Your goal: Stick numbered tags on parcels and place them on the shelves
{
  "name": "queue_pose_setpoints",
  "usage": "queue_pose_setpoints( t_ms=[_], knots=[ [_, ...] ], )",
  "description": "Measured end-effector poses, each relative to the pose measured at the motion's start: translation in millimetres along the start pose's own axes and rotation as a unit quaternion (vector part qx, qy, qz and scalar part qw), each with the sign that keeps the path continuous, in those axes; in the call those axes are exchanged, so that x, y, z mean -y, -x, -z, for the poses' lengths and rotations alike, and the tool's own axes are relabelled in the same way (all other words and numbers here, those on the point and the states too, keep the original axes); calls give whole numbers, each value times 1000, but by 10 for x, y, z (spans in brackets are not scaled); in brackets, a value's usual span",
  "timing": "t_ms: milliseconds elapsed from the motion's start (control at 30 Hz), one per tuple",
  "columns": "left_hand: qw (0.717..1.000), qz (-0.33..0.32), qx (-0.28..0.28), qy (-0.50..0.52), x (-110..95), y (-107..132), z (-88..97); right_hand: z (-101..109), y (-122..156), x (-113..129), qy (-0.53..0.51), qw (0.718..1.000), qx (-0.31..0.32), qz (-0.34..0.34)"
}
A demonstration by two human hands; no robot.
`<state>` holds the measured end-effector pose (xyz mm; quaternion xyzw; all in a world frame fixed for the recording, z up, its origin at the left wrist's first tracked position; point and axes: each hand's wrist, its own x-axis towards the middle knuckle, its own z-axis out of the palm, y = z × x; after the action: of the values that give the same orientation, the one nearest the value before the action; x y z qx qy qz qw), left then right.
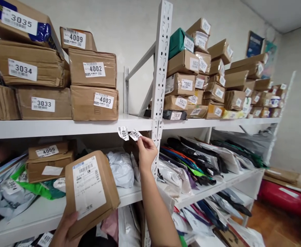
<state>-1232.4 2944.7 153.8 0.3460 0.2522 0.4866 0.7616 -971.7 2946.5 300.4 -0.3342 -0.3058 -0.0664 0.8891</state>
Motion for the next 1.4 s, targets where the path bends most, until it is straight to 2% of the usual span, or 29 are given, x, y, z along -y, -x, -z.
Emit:
queue_pose_setpoints(
  t_ms=[100,233,367,600,733,933,1033,1133,1200,1267,1300,1333,1367,1400],
  knots=[
    [1000,18,-6,-2,-34,43,-29,1,7,4,12,1000,-5,-2],
    [1000,-1,3,13,-35,84,-42,9,-8,17,24,1000,-10,0],
    [1000,-12,10,22,-38,128,-97,17,-40,97,-9,999,-23,-42],
    [996,-90,24,-12,-98,200,-121,64,-237,272,22,991,33,-124],
    [995,-94,37,-21,-123,233,-83,99,-362,338,37,985,65,-158],
    [996,-78,52,-12,-146,287,-76,51,-423,449,83,982,57,-157],
    [997,-35,63,26,-177,299,-50,-17,-440,559,112,983,60,-134],
    [987,100,74,102,-249,289,-15,-23,-321,849,122,988,47,-76],
    [969,196,69,136,-324,273,-16,53,-67,1144,103,994,31,5],
    [946,274,81,156,-411,257,-48,184,334,1447,71,990,76,91],
    [932,306,100,167,-454,249,-72,257,567,1572,70,976,164,122],
    [919,328,127,176,-492,241,-99,325,801,1665,82,940,303,136],
    [909,339,159,181,-524,234,-126,380,1021,1717,109,894,414,130],
    [902,344,186,181,-547,229,-149,418,1212,1727,138,852,488,129]
  ],
)
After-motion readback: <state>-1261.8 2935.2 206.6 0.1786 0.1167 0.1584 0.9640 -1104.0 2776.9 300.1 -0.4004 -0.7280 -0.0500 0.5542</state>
